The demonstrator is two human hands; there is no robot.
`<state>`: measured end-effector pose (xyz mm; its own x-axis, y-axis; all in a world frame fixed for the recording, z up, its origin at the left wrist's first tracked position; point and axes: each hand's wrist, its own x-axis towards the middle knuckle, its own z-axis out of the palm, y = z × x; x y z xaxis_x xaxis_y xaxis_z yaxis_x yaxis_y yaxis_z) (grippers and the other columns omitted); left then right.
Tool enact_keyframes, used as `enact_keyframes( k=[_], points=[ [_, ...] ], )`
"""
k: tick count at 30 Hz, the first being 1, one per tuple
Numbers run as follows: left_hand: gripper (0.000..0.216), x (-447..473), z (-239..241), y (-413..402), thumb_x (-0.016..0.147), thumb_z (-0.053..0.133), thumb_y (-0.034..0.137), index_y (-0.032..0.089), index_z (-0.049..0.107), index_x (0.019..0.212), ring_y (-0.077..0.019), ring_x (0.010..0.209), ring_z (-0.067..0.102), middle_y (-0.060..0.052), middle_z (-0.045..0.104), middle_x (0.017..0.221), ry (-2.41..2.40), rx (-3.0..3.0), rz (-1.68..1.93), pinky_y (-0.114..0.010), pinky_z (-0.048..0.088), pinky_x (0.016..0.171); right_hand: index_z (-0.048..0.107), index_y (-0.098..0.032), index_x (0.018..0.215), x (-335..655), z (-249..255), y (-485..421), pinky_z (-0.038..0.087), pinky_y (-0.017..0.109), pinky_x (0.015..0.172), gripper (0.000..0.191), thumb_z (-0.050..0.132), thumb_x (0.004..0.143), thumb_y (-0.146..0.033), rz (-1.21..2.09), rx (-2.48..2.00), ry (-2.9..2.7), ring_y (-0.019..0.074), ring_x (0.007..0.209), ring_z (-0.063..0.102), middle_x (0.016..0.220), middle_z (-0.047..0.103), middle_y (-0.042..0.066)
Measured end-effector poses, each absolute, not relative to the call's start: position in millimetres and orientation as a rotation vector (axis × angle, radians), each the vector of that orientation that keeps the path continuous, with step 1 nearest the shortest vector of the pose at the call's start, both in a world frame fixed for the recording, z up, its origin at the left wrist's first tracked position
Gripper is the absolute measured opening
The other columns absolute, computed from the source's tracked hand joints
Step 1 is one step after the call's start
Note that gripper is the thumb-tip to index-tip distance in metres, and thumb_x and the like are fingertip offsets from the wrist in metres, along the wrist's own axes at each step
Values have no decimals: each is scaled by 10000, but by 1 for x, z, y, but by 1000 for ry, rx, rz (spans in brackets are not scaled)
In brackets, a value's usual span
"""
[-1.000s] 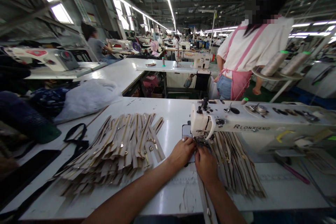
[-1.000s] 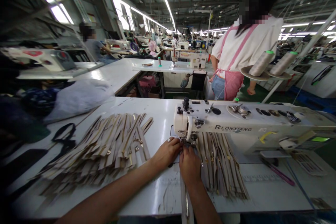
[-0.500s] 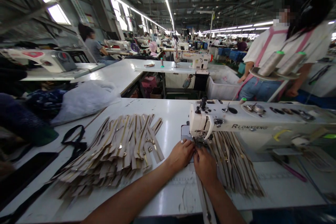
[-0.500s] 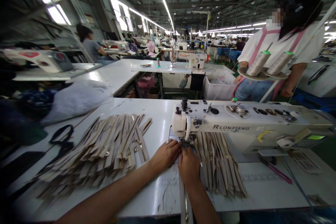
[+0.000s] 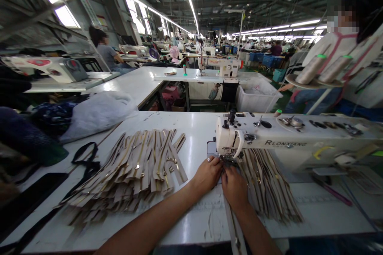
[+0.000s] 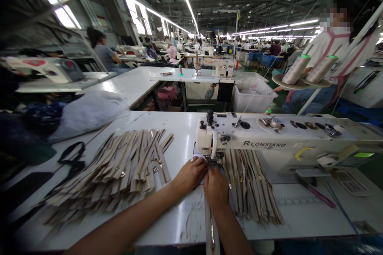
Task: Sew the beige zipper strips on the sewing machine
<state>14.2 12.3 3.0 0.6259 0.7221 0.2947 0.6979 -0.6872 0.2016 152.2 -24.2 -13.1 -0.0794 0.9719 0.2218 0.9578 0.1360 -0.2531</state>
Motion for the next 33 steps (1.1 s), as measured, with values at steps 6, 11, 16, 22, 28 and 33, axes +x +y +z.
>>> enact_keyframes(
  k=[6,11,16,22,28,33],
  points=[
    [211,15,3,14,977,420,213,156,624,969,-222,903,512,-76,581,943,1224,2744,563,-347,494,822,676,-179,1087,152,-13,-24,479,279,652,298,422,930,-181,47,-1861,-2088,187,785,673,946,693,74],
    [231,14,1,12,982,419,230,155,637,982,-216,913,538,-80,596,936,1273,2716,553,-344,510,823,674,-185,1108,152,-12,-24,477,273,656,316,410,935,-185,63,-1880,-2090,184,804,672,950,695,76],
    [197,10,-1,9,965,464,223,170,637,1043,-214,931,554,-67,622,941,1294,2650,639,-340,518,824,664,-188,1142,151,-12,-24,481,274,677,322,412,942,-198,82,-1881,-2071,184,805,677,970,705,75],
    [179,8,-2,13,951,497,226,167,656,1008,-214,940,540,-77,608,953,1268,2613,711,-345,513,839,655,-186,1166,152,-10,-23,489,272,717,334,405,944,-187,79,-1879,-2072,187,854,682,1018,709,88],
    [247,5,-4,16,975,438,226,168,633,1115,-212,924,530,-90,585,959,1152,2614,753,-359,495,843,664,-187,1134,154,-7,-23,493,280,720,342,382,942,-161,99,-1876,-2131,194,864,683,1005,703,88],
    [293,3,-3,18,976,420,218,206,649,1159,-212,939,529,-89,585,973,1036,2619,748,-362,483,857,653,-159,1144,163,-10,-43,504,288,787,341,381,940,-177,155,-1804,-2094,192,912,670,1013,706,98]
  ],
)
